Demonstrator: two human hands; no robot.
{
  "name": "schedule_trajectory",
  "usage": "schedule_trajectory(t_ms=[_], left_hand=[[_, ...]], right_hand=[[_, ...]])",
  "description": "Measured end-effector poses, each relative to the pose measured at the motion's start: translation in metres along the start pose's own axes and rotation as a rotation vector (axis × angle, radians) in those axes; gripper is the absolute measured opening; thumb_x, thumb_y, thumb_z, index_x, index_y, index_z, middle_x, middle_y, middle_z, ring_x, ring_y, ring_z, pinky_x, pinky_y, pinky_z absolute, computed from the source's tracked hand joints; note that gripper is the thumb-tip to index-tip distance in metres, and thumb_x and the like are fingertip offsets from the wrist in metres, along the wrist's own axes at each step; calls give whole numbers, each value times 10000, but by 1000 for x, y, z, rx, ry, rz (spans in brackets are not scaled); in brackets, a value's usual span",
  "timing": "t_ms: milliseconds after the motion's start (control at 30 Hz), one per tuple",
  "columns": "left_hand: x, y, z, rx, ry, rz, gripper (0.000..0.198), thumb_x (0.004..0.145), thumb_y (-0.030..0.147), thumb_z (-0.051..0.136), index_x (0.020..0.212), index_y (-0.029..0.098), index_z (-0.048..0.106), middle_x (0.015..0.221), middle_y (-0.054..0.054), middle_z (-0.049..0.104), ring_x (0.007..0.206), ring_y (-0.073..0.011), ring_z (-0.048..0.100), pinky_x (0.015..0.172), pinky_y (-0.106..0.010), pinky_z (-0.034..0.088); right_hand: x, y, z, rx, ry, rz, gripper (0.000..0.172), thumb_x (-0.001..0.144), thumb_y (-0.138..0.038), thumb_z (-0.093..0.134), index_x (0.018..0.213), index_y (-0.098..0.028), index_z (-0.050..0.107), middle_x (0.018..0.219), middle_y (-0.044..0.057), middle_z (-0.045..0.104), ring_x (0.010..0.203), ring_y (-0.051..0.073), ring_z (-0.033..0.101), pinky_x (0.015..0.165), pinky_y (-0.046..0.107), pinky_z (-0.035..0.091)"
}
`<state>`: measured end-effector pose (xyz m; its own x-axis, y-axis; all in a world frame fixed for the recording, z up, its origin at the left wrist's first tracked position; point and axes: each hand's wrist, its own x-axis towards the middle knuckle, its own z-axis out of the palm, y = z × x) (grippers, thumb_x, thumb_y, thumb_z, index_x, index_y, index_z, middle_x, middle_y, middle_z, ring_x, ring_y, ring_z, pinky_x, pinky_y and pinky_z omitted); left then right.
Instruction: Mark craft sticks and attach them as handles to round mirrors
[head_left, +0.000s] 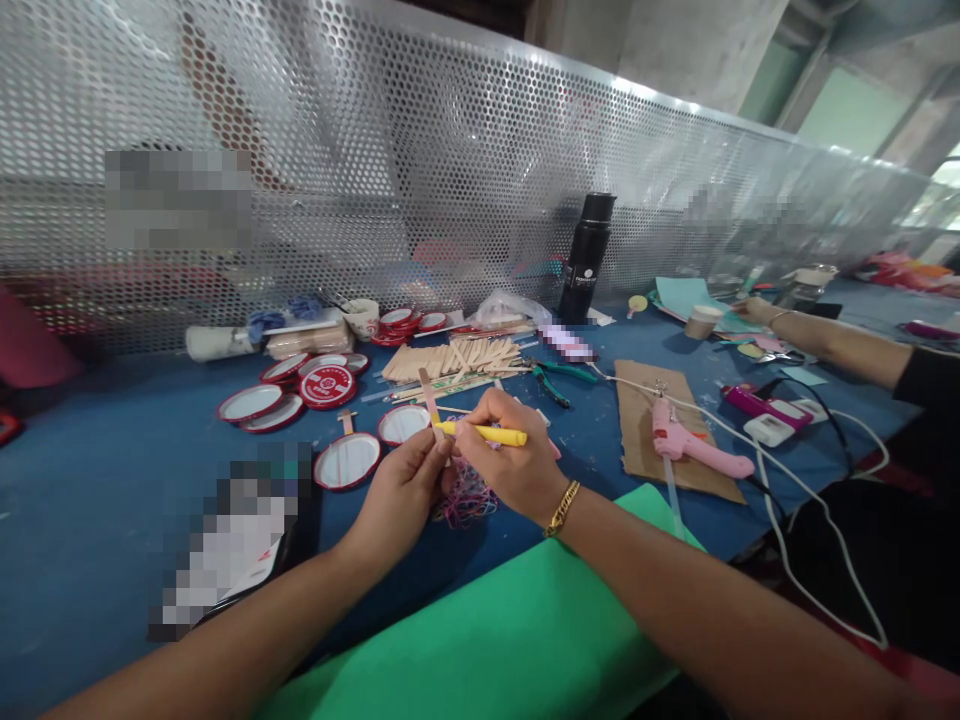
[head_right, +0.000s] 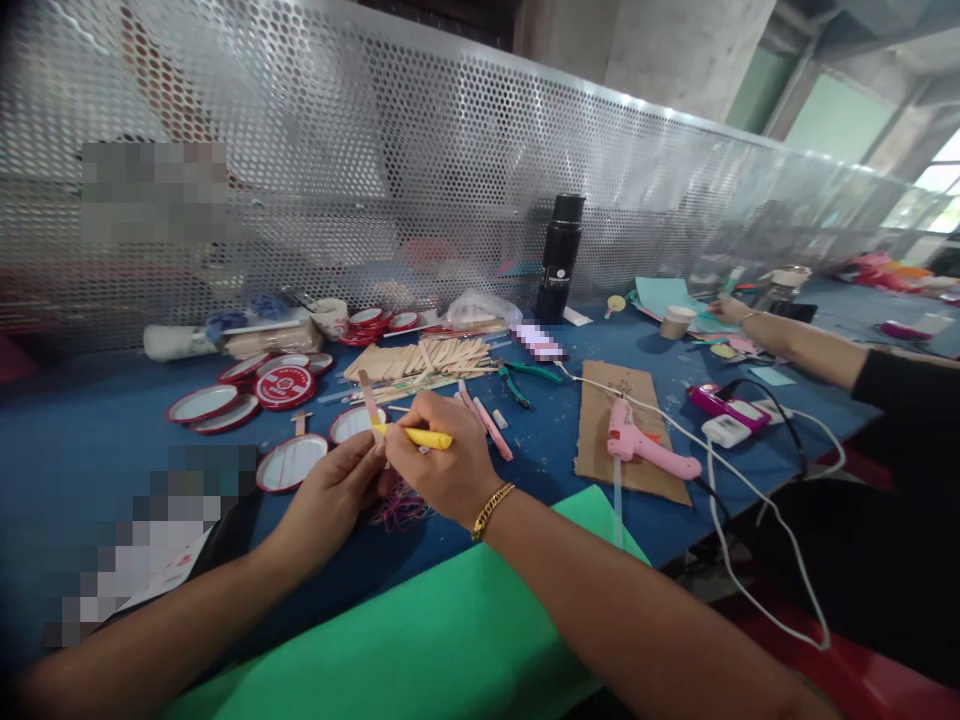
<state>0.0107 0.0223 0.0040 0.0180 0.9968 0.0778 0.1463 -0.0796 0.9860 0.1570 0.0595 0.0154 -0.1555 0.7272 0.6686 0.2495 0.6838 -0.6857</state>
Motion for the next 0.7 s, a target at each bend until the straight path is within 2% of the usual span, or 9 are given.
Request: schedule_trajectory(t_ms=[233, 467, 700], left_hand=[[0, 0, -1, 30, 12, 1, 462, 873, 619, 585, 682, 203, 519, 552, 53, 461, 467, -90, 340, 432, -219, 244], [0, 1, 0, 10, 5, -2, 458, 861, 615, 607, 683, 205, 510, 556, 51, 457, 479, -95, 351, 445, -220, 261], [1, -2, -1, 13, 3, 3, 449, 879, 603, 587, 683, 206, 513, 545, 55, 453, 460, -88, 326, 432, -220, 238]], right_hand=[[3, 4, -3, -24, 27, 16, 215, 853, -257, 582, 660, -237, 492, 596, -46, 538, 564, 129, 500, 594, 269, 396], [0, 0, 0, -17, -13, 15, 180, 845, -273, 593, 693, -240, 502, 634, -35, 595, 602, 139, 536, 613, 272, 409], [3, 2, -3, -8, 21, 33, 216, 842, -257, 576, 654, -237, 473, 592, -47, 531, 556, 127, 491, 594, 275, 389]])
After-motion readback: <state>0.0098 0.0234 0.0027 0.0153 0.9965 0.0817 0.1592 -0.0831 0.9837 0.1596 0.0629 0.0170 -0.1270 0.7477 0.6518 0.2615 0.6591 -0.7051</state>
